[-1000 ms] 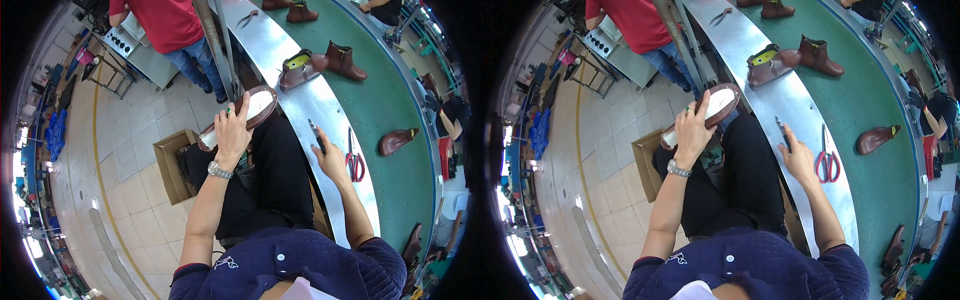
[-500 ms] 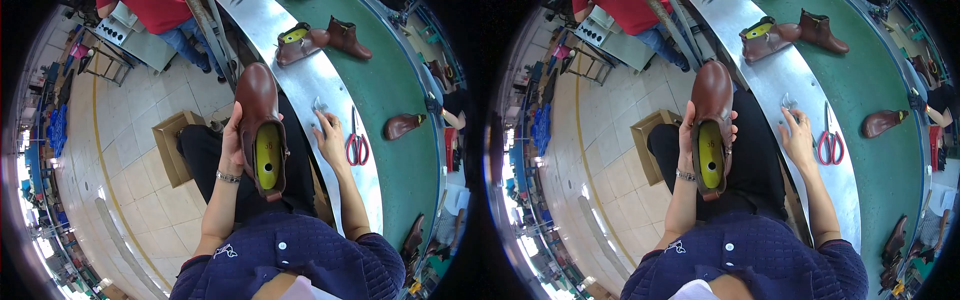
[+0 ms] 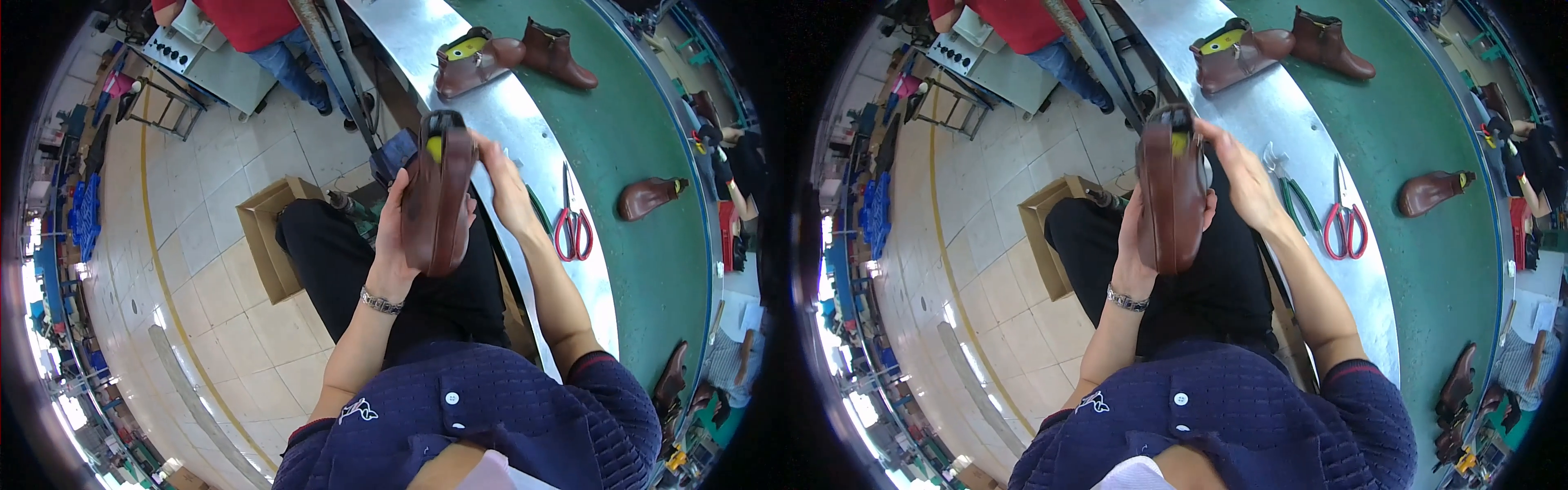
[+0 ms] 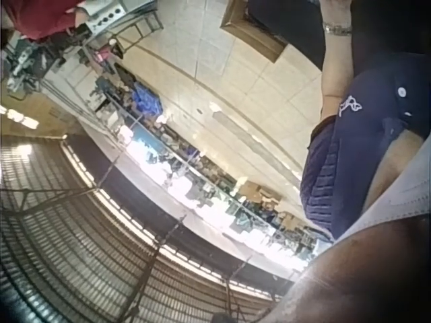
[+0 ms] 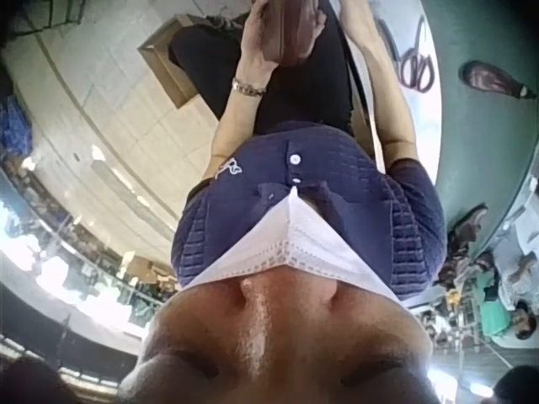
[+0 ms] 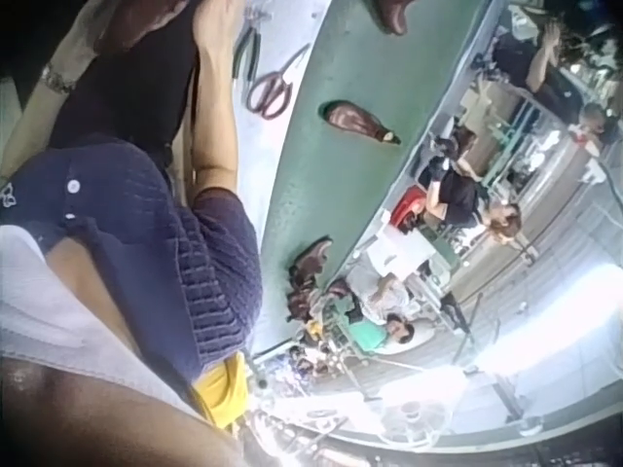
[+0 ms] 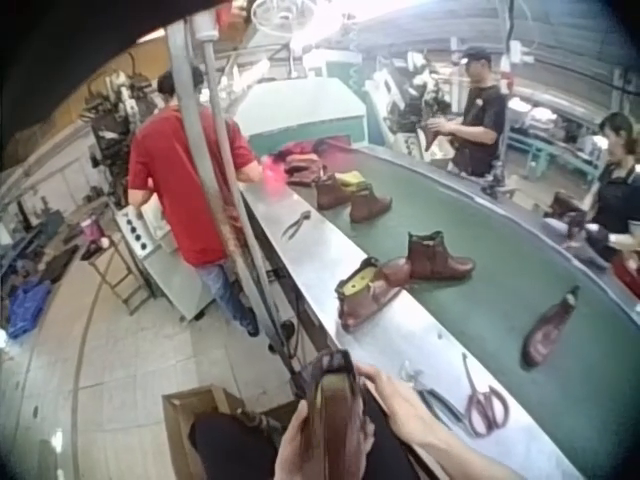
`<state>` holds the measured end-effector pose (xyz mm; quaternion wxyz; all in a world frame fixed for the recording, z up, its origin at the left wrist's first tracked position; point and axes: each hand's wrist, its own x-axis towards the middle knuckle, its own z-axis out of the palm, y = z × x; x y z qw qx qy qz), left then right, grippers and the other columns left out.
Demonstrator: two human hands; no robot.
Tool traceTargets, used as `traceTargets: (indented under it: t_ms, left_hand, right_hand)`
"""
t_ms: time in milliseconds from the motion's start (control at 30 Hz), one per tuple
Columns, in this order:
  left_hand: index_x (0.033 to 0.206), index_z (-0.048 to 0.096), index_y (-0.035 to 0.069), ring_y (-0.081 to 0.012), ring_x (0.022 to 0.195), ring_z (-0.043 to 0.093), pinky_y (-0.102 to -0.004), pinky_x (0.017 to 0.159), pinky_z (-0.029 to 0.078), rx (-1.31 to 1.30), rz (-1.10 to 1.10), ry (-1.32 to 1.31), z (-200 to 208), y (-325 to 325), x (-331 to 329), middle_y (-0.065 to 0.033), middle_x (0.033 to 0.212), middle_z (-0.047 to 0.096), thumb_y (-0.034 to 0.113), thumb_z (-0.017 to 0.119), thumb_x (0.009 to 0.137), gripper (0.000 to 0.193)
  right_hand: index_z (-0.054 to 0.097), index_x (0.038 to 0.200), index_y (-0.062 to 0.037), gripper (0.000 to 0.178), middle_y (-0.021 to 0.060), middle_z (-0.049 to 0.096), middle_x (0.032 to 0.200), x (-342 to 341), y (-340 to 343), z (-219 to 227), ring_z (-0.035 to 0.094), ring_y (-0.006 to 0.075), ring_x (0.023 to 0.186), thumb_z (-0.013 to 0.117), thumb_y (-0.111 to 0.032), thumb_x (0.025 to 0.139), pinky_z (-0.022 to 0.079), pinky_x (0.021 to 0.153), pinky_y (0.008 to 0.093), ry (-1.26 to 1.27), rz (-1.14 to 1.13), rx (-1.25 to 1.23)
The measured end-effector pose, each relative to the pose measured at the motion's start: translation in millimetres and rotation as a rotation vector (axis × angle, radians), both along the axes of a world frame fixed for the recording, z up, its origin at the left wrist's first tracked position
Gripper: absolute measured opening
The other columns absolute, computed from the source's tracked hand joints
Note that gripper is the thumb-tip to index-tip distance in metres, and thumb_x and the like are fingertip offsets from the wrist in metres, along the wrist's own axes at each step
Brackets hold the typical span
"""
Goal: Performing various shoe assembly and finishing tasks on a production line, including lasting and trimming.
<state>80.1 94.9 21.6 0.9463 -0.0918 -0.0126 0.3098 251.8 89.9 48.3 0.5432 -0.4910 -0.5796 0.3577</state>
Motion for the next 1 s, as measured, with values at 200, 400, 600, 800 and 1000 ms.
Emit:
traceTargets:
  t_ms: [200,400,600,800,1000]
  left_hand:
    - [0.136,0.045,0.002,-0.0451,0.122,0.05,-0.0533,0.107,0.04,-0.146,0.038,0.081,4,11,9,-0.0216,0.133,0.052,0.037,0.043,0.102,0.049]
    - [0.136,0.045,0.002,-0.0475,0.124,0.047,-0.0542,0.106,0.042,-0.191,0.063,0.072,4,15,12,-0.0232,0.135,0.049,0.037,0.04,0.102,0.048]
    - [0.137,0.043,0.002,-0.0478,0.127,0.045,-0.054,0.105,0.044,-0.151,0.08,0.114,7,22,19,-0.0242,0.136,0.048,0.037,0.038,0.103,0.05]
    - [0.136,0.044,0.0,-0.0445,0.122,0.05,-0.0489,0.096,0.052,-0.08,0.028,0.286,16,24,24,-0.0236,0.129,0.052,0.043,0.042,0.101,0.055]
    - [0.123,0.055,-0.005,-0.0295,0.096,0.066,-0.0381,0.077,0.058,0.667,-0.074,0.873,14,23,-25,-0.0175,0.098,0.065,0.039,0.056,0.097,0.051]
  right_hand:
    - [0.053,0.131,-0.0019,0.069,0.0106,0.058,0.121,-6,33,-9,0.052,0.0142,0.109,0.024,-0.058,0.102,0.042,0.094,0.0283,0.494,0.12,-0.388]
    - [0.054,0.131,-0.0012,0.068,0.012,0.056,0.127,-11,42,0,0.051,0.0159,0.114,0.027,-0.057,0.102,0.039,0.1,0.0287,0.548,0.075,-0.356]
    - [0.048,0.137,-0.0005,0.07,0.0141,0.053,0.134,4,53,-22,0.047,0.0194,0.124,0.032,-0.058,0.101,0.036,0.106,0.0311,0.667,0.22,-0.365]
    - [0.048,0.135,-0.0007,0.073,0.0131,0.058,0.125,11,59,-50,0.055,0.0171,0.113,0.04,-0.062,0.096,0.043,0.098,0.0314,0.677,0.34,-0.156]
    - [0.043,0.135,-0.0015,0.08,0.0208,0.061,0.112,14,78,-71,0.061,0.0271,0.102,0.032,-0.069,0.092,0.052,0.088,0.0393,0.872,0.174,-0.225]
